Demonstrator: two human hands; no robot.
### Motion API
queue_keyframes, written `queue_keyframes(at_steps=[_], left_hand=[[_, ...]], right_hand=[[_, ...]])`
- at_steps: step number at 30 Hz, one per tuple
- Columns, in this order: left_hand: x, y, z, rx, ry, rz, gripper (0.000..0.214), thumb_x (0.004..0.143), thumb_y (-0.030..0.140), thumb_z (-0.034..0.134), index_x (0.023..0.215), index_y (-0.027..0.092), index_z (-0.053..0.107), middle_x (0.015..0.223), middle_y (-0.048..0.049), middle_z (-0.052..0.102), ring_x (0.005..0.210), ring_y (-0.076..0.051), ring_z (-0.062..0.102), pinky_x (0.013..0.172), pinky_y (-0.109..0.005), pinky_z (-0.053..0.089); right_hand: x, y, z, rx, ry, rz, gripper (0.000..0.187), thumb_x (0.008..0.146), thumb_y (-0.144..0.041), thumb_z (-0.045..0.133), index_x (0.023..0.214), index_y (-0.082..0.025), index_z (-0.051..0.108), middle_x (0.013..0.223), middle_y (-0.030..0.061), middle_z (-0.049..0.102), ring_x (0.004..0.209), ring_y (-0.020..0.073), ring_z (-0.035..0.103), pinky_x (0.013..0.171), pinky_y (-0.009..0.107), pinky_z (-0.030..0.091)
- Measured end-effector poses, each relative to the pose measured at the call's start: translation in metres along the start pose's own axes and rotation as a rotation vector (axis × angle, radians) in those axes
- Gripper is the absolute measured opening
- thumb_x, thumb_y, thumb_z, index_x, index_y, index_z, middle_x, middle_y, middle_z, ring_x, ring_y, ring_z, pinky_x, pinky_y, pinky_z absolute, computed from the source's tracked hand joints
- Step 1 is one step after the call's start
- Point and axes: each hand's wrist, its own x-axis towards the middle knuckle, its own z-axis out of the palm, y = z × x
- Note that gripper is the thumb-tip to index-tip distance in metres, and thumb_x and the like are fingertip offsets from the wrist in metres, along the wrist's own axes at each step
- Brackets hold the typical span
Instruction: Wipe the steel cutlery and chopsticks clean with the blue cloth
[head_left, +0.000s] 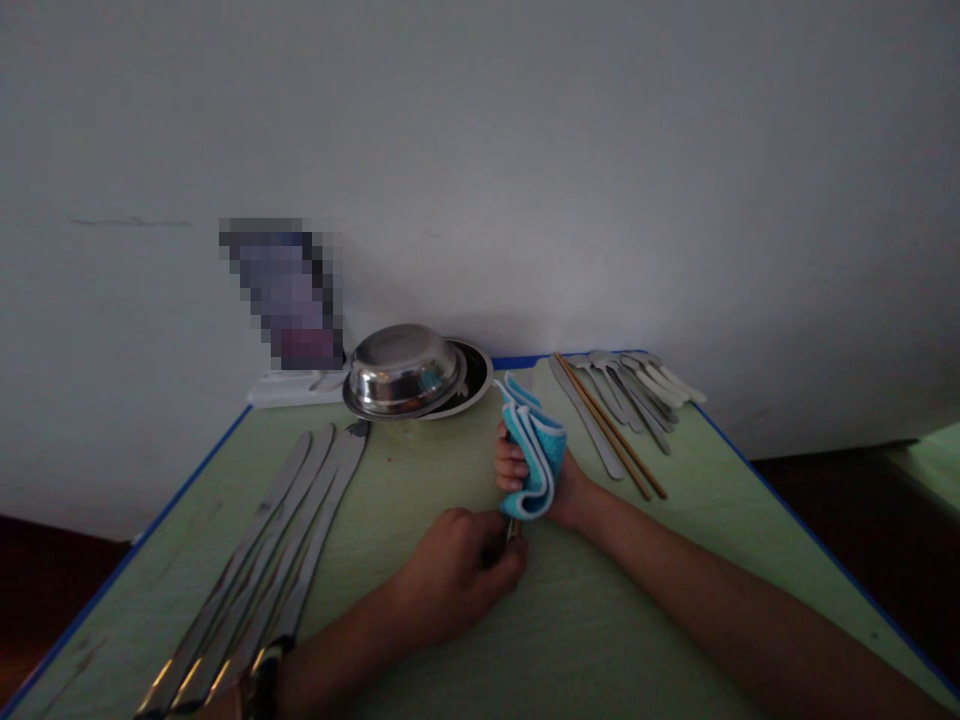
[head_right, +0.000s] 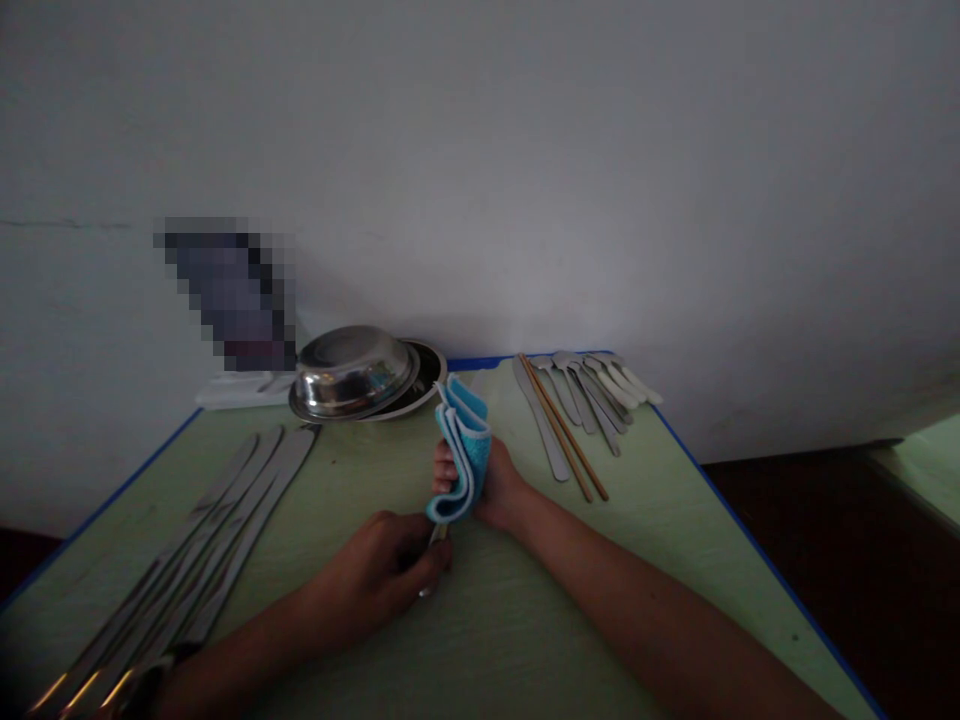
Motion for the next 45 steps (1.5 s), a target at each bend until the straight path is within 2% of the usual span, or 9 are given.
queue_keyframes(at_steps=[3,8,12,17,30,37,45], left_hand=[[-0.001,0.001,-0.001,-0.036,0.004,-0.021,0.027,0.085,0.028,0.041,0.060,0.018,0.044,0.049,0.0048,0.044,0.044,-0.009,0.042,0.044,-0.020,0.029],[-0.002,0.000,-0.003,-0.247,0.025,-0.023,0.023,0.091,0.028,0.030,0.083,0.017,0.048,0.058,0.0034,0.052,0.054,-0.011,0.051,0.058,-0.022,0.039],[-0.001,-0.001,-0.004,-0.312,0.069,-0.063,0.026,0.093,0.033,0.028,0.080,0.018,0.044,0.063,0.0034,0.049,0.057,-0.011,0.048,0.060,-0.023,0.039],[0.000,0.001,-0.005,-0.355,0.028,-0.084,0.025,0.092,0.035,0.031,0.077,0.019,0.042,0.060,0.0044,0.045,0.054,-0.011,0.044,0.053,-0.022,0.036],[-0.001,0.002,-0.006,-0.277,0.026,-0.047,0.029,0.093,0.035,0.028,0.076,0.018,0.044,0.060,0.0031,0.050,0.056,-0.012,0.049,0.058,-0.024,0.038],[-0.001,0.003,-0.007,-0.209,0.007,-0.024,0.029,0.092,0.035,0.031,0.078,0.017,0.049,0.061,0.0025,0.051,0.056,-0.012,0.050,0.056,-0.023,0.038],[0.000,0.002,-0.006,-0.125,0.003,-0.003,0.029,0.091,0.032,0.033,0.078,0.016,0.053,0.062,0.0017,0.052,0.056,-0.012,0.050,0.054,-0.023,0.037]], right_hand=[[0.000,-0.001,0.002,0.016,0.019,-0.013,0.033,0.085,-0.017,0.024,0.062,-0.016,0.048,0.042,-0.0033,0.041,0.033,0.0077,0.036,0.036,0.018,0.031],[0.000,-0.003,0.008,0.047,0.115,-0.070,0.036,0.087,-0.020,0.025,0.061,-0.016,0.050,0.042,-0.0020,0.043,0.036,0.0081,0.041,0.039,0.018,0.036],[0.001,-0.004,0.007,0.044,0.136,-0.105,0.041,0.089,-0.027,0.025,0.063,-0.015,0.053,0.045,0.0004,0.048,0.041,0.0092,0.047,0.044,0.019,0.041],[0.004,-0.004,0.004,0.043,0.118,-0.088,0.040,0.089,-0.026,0.026,0.062,-0.014,0.053,0.044,-0.0005,0.046,0.040,0.0084,0.045,0.043,0.018,0.039],[0.001,-0.004,0.005,0.031,0.100,-0.058,0.039,0.089,-0.026,0.026,0.061,-0.015,0.052,0.043,-0.0019,0.044,0.039,0.0080,0.042,0.042,0.017,0.037],[0.000,-0.001,0.007,-0.018,0.103,-0.088,0.021,0.081,-0.021,0.041,0.062,-0.016,0.049,0.044,-0.0036,0.043,0.038,0.0071,0.039,0.040,0.016,0.034],[-0.002,-0.002,0.013,-0.011,0.143,-0.077,0.026,0.080,-0.016,0.032,0.059,-0.016,0.047,0.041,-0.0029,0.041,0.036,0.0066,0.036,0.039,0.015,0.031]])
